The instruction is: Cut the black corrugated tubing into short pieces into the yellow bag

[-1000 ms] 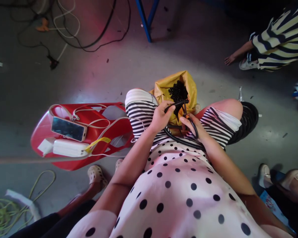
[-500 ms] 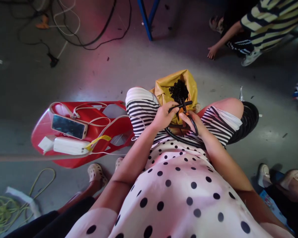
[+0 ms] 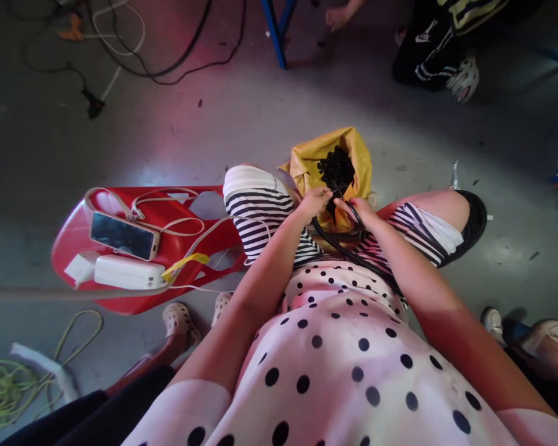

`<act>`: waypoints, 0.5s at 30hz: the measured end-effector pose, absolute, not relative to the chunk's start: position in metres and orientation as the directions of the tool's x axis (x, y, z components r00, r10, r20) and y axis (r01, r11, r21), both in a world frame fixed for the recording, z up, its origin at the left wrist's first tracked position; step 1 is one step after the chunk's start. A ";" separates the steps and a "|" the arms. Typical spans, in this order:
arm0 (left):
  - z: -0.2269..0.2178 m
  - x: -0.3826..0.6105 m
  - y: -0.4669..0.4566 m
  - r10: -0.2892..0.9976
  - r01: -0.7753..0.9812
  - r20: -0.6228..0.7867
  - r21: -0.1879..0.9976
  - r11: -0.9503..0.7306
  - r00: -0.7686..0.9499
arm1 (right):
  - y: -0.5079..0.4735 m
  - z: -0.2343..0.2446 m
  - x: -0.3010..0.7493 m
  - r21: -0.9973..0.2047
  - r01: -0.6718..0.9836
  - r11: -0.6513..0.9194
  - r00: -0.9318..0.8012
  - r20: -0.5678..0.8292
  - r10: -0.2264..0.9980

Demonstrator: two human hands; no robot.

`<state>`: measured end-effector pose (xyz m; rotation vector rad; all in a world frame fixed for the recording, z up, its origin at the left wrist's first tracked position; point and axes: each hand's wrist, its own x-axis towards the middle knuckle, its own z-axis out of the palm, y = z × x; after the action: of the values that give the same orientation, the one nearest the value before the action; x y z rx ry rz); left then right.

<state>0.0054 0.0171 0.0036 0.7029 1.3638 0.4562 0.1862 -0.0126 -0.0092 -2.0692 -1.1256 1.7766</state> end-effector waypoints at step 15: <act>-0.034 0.025 0.003 0.400 -0.138 -0.912 0.387 0.912 0.089 | -0.020 -0.049 0.193 -0.454 0.688 -0.566 0.051 -0.748 0.662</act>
<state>0.0255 0.0035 -0.0342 0.2224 1.4294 0.4053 0.1928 -0.0198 -0.0492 -2.2960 -1.4750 1.6078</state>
